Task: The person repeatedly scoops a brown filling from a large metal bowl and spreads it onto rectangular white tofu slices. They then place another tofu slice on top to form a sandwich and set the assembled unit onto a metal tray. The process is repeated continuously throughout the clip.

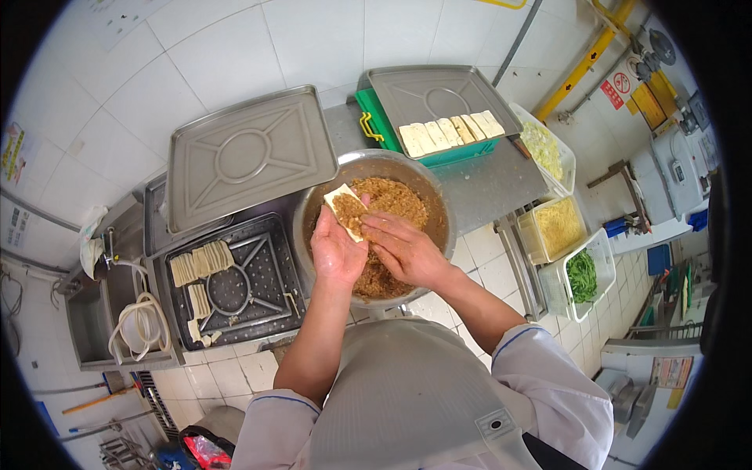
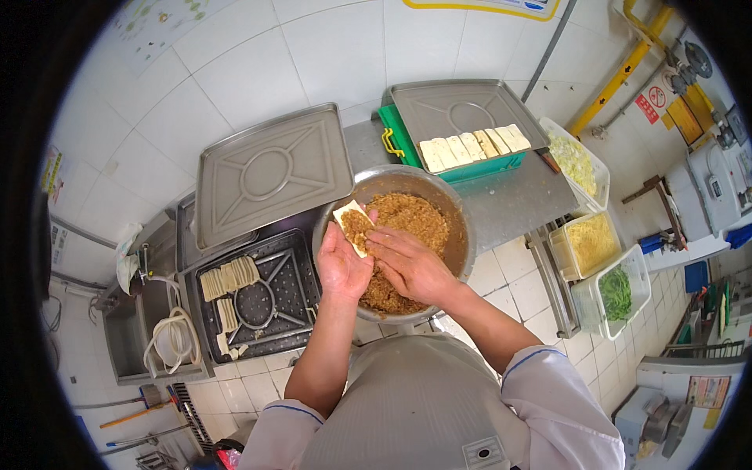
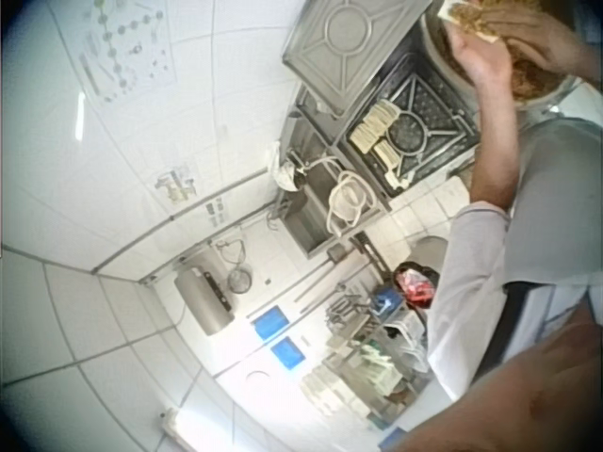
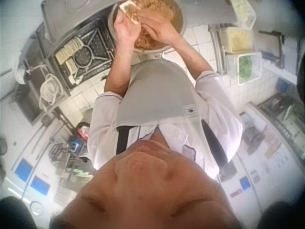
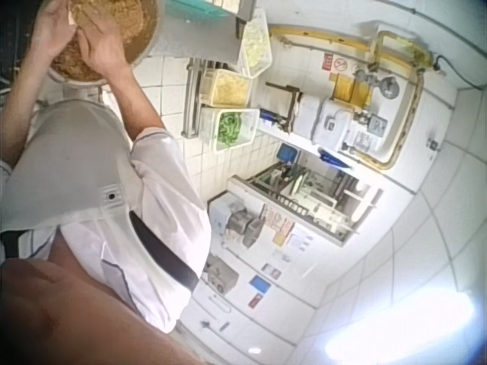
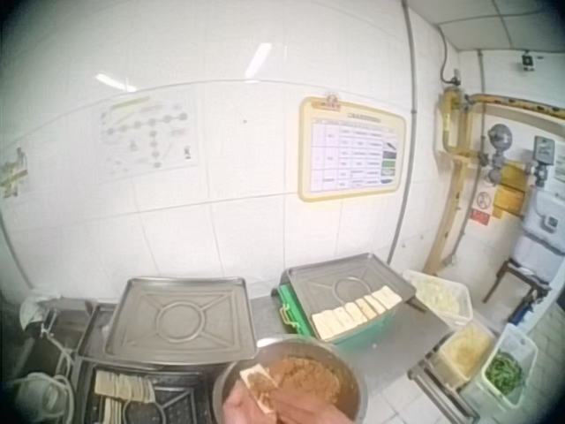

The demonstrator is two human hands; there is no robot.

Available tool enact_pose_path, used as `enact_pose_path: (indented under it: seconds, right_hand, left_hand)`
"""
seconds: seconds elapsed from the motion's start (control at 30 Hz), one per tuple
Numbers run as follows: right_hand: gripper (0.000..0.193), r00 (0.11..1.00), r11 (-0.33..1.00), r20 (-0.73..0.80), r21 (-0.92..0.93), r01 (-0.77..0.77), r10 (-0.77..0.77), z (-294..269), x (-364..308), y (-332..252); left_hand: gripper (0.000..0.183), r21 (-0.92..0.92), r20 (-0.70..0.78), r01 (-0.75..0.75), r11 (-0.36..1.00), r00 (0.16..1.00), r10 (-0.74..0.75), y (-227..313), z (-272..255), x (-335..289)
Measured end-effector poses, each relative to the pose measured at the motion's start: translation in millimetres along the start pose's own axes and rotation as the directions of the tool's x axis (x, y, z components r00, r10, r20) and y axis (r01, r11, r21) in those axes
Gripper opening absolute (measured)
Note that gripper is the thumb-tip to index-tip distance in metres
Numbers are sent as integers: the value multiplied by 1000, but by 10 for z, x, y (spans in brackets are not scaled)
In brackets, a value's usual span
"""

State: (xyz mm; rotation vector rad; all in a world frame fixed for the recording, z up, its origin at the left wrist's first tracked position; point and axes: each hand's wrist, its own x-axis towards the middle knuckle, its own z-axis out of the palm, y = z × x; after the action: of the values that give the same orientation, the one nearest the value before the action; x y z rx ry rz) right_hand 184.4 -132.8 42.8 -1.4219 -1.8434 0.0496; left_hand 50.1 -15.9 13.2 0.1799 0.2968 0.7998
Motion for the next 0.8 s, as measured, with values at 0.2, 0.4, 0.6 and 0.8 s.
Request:
enact_pose_path:
  seconds: [0.2,0.4,0.6,0.8]
  right_hand:
    - [44,998,998,-9,-1,-64,64,-52,-20,-94]
    - [53,999,999,25,-5,-39,39,-64,29,-98]
    - [53,998,998,35,-21,-57,57,-79,131,-69]
    - [46,988,983,-11,104,-151,153,-107,203,-4]
  left_hand:
    - [57,-5,60,65,998,996,-64,40,89,-74]
    - [59,3,93,100,995,991,-99,33,200,-154]
    - [58,121,39,145,982,988,-150,-9,287,-251]
    - [52,154,26,214,965,975,-220,-31,184,-218]
